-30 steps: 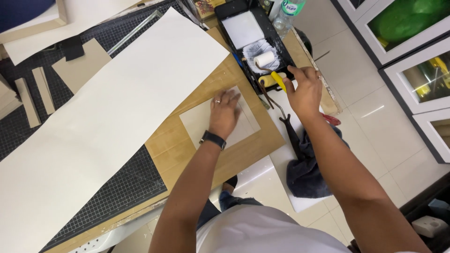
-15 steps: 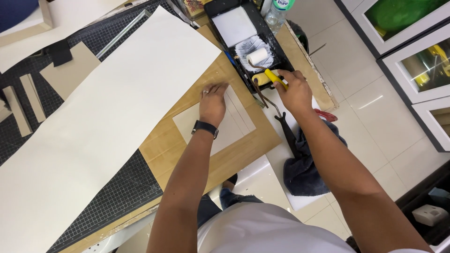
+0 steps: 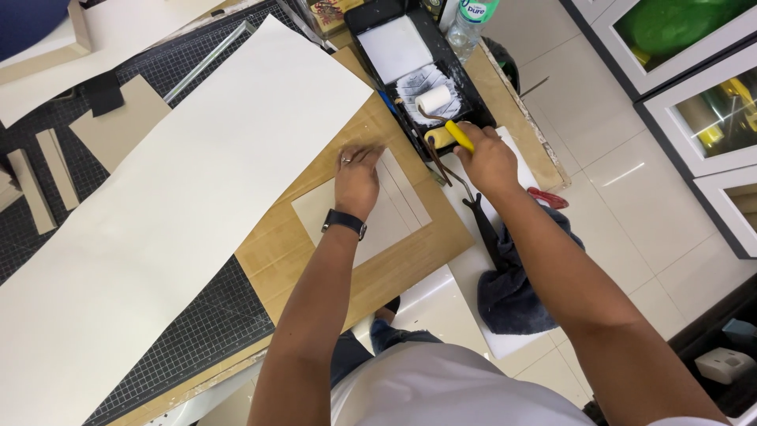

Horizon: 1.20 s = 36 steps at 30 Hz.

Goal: Applying glue to a cardboard strip with a roller and attaching it to a larger white paper sheet.

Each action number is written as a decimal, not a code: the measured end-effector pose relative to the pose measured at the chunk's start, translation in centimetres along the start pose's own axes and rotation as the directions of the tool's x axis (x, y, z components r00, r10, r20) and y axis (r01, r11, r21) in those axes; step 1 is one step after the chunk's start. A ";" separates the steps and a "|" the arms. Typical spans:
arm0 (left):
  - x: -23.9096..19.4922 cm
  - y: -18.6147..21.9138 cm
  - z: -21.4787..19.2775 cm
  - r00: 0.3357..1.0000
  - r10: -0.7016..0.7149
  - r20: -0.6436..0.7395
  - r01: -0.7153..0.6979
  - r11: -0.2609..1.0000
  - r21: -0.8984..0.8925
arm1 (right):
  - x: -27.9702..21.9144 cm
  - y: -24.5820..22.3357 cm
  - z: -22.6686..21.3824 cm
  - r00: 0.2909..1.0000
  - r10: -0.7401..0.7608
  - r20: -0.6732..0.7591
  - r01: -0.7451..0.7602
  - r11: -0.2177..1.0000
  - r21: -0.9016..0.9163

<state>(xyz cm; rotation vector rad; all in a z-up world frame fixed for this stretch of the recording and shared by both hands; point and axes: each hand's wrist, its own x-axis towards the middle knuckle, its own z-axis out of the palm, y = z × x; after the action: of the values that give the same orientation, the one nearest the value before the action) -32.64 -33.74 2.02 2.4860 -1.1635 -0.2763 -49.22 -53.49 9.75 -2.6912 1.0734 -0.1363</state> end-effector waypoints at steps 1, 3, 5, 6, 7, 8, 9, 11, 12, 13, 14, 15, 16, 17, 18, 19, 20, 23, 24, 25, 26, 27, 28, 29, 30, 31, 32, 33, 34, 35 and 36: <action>-0.1 0.1 0.0 1.000 0.001 -0.001 -0.001 1.000 0.000 | -0.1 -0.3 -0.4 1.000 0.000 -0.001 0.000 1.000 0.000; -0.1 0.3 -0.2 0.989 0.037 -0.141 -0.038 0.999 -0.001 | 0.0 -0.8 -1.5 0.998 -0.046 0.034 0.049 0.995 -0.085; 1.0 0.9 1.2 0.972 0.103 -0.210 -0.112 0.993 -0.031 | 0.5 -0.6 -2.0 0.997 -0.051 0.060 0.055 0.995 -0.080; 1.5 1.1 1.9 0.948 0.163 -0.275 -0.185 0.981 -0.056 | 0.7 -0.6 -2.2 0.994 -0.054 0.091 0.061 0.995 -0.073; 1.6 2.4 1.5 0.947 0.162 -0.279 -0.185 0.981 -0.056 | 1.1 -0.2 -2.4 0.994 -0.057 0.088 0.064 0.995 -0.074; 1.8 3.6 1.1 0.916 0.251 -0.312 -0.291 0.953 -0.090 | 1.5 0.1 -2.5 0.993 -0.022 0.114 0.019 0.999 0.029; 1.8 4.7 0.8 0.877 0.333 -0.348 -0.393 0.912 -0.118 | 1.8 0.4 -2.6 0.990 0.009 0.144 -0.028 0.991 0.130; 1.9 6.0 1.7 0.878 0.361 -0.315 -0.407 0.909 -0.094 | 3.1 1.1 -2.6 0.993 0.041 0.110 -0.071 0.957 0.282; 2.0 6.7 2.2 0.878 0.389 -0.278 -0.422 0.904 -0.070 | 3.8 1.5 -2.7 0.993 0.081 0.083 -0.109 0.897 0.429; 1.7 7.1 2.3 0.876 0.392 -0.281 -0.426 0.902 -0.069 | 3.9 0.8 -3.6 0.994 0.082 0.079 -0.108 0.897 0.429; 1.3 7.4 2.4 0.878 0.412 -0.243 -0.437 0.898 -0.058 | 4.0 0.0 -4.4 0.996 0.061 0.064 -0.077 0.956 0.284; 1.3 7.7 2.5 0.878 0.432 -0.207 -0.450 0.892 -0.046 | 4.3 -0.7 -5.4 0.998 0.038 0.050 -0.044 0.990 0.132; 1.3 7.8 3.0 0.874 0.436 -0.213 -0.454 0.890 -0.043 | 4.4 -1.2 -6.2 0.998 0.038 0.042 -0.043 0.990 0.131; 1.0 7.7 3.6 0.872 0.451 -0.193 -0.462 0.887 -0.013 | 4.2 -1.9 -6.9 0.996 -0.017 0.083 0.019 1.000 -0.023; 0.6 7.6 4.1 0.869 0.465 -0.172 -0.469 0.883 0.017 | 4.0 -2.7 -7.4 0.989 -0.064 0.131 0.086 0.981 -0.173; 0.4 7.5 4.3 0.870 0.462 -0.174 -0.467 0.884 0.016 | 4.4 -2.7 -6.8 0.989 -0.066 0.132 0.088 0.981 -0.174; 0.2 7.5 4.5 0.863 0.472 -0.180 -0.474 0.880 0.032 | 4.8 -2.7 -6.1 0.982 -0.096 0.165 0.127 0.974 -0.189; 1.1 7.5 5.2 0.840 0.491 -0.229 -0.492 0.868 0.056 | 8.2 -3.3 -4.1 0.976 -0.145 0.162 0.168 0.976 -0.139; 1.2 7.4 5.7 0.827 0.501 -0.254 -0.505 0.861 0.055 | 9.4 -3.4 -3.1 0.979 -0.151 0.140 0.162 0.984 -0.071; 1.2 7.4 5.9 0.826 0.501 -0.258 -0.504 0.862 0.058 | 10.2 -3.8 -2.5 0.978 -0.155 0.137 0.165 0.984 -0.071; 1.3 7.3 6.1 0.808 0.515 -0.288 -0.519 0.852 0.068 | 11.1 -4.2 -1.9 0.981 -0.176 0.082 0.183 0.979 -0.085; 1.4 7.4 6.3 0.788 0.527 -0.319 -0.533 0.843 0.076 | 12.0 -4.5 -1.5 0.980 -0.199 0.029 0.201 0.974 -0.102; 1.9 7.4 6.4 0.787 0.525 -0.324 -0.531 0.844 0.077 | 13.1 -4.4 -0.6 0.979 -0.203 0.027 0.205 0.973 -0.105; 1.9 7.4 6.6 0.775 0.530 -0.343 -0.531 0.841 0.101 | 13.8 -4.2 0.5 0.975 -0.224 0.015 0.224 0.965 -0.140; 1.9 7.4 6.8 0.763 0.537 -0.361 -0.530 0.838 0.125 | 14.5 -4.1 1.6 0.969 -0.245 0.003 0.242 0.954 -0.175; 1.7 7.5 6.4 0.760 0.538 -0.365 -0.531 0.838 0.130 | 14.9 -4.2 2.0 0.969 -0.248 -0.002 0.244 0.954 -0.175; 1.4 7.6 5.9 0.764 0.527 -0.371 -0.524 0.843 0.118 | 15.2 -4.2 2.4 0.970 -0.244 0.008 0.242 0.958 -0.155; 1.0 7.7 5.4 0.771 0.514 -0.377 -0.515 0.850 0.106 | 15.4 -4.4 2.9 0.970 -0.243 0.020 0.244 0.961 -0.134; 1.5 7.4 5.6 0.770 0.513 -0.380 -0.513 0.851 0.110 | 15.4 -5.1 1.4 0.969 -0.248 0.017 0.248 0.960 -0.133; 1.5 7.3 6.1 0.770 0.520 -0.370 -0.518 0.848 0.113 | 14.8 -5.4 0.0 0.975 -0.224 0.011 0.224 0.966 -0.128; 1.5 7.2 6.6 0.770 0.527 -0.360 -0.524 0.844 0.115 | 14.2 -5.6 -1.3 0.980 -0.200 0.004 0.199 0.972 -0.123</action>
<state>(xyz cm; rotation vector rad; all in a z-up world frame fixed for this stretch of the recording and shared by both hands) -38.87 -40.82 -0.98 1.9719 -1.6075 0.3549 -35.35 -59.58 12.42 -2.9081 0.8363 -0.1204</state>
